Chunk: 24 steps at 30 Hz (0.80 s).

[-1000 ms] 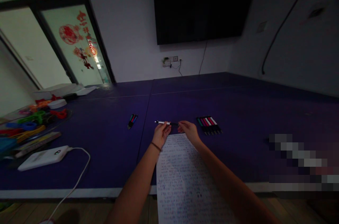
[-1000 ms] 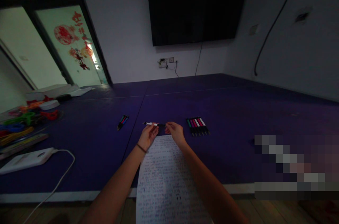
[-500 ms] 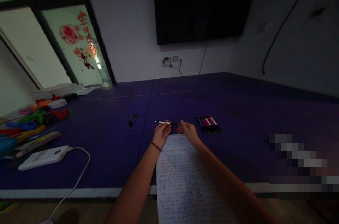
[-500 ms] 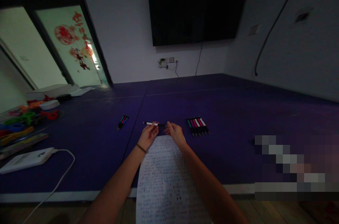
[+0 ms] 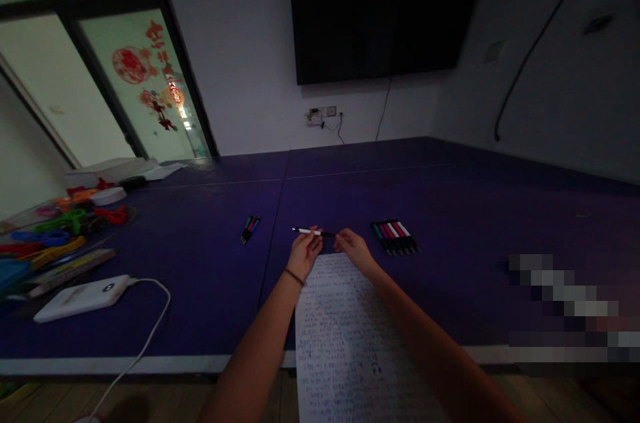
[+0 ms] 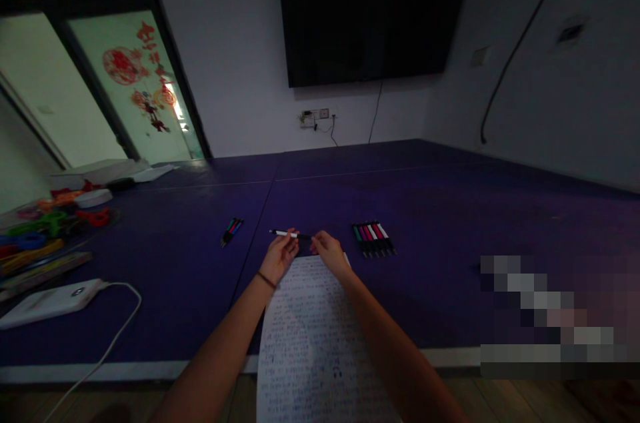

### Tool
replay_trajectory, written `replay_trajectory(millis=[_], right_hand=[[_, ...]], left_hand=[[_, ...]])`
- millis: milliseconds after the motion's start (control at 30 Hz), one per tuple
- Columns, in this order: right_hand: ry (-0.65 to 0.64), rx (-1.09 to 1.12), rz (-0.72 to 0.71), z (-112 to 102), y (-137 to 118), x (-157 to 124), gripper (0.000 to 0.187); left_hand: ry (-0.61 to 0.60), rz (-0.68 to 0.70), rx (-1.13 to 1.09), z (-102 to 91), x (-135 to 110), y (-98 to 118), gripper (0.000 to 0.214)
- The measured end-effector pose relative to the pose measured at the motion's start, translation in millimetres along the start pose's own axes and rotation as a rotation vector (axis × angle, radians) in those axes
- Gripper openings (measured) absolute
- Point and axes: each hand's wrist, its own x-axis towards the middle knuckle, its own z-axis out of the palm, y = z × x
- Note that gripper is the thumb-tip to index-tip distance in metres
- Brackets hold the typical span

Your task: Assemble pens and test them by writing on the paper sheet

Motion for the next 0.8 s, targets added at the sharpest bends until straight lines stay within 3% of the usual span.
replay_trajectory(millis=[167,400,567,800], right_hand=[[-0.053,-0.108,-0.041,1.4,-4.2,-1.9,0.033],[-0.042,-0.106,-0.091,0.4,-5.3,-2.2,0.021],[-0.009,-0.270,-0.054,-3.3,-2.9,0.9,0.034],[0.002,-0.065,-0.016,2.5,-3.9,-1.2,0.039]], left_hand=[[0.025,0.005,0.025,-1.2,0.7,0.6,0.010],[0.072,0.054,0.046,0.0,0.6,0.3,0.004],[0.040,0.044,0.096,2.3,-2.3,1.0,0.004],[0.045,0.055,0.104,2.1,-1.6,0.6,0.007]])
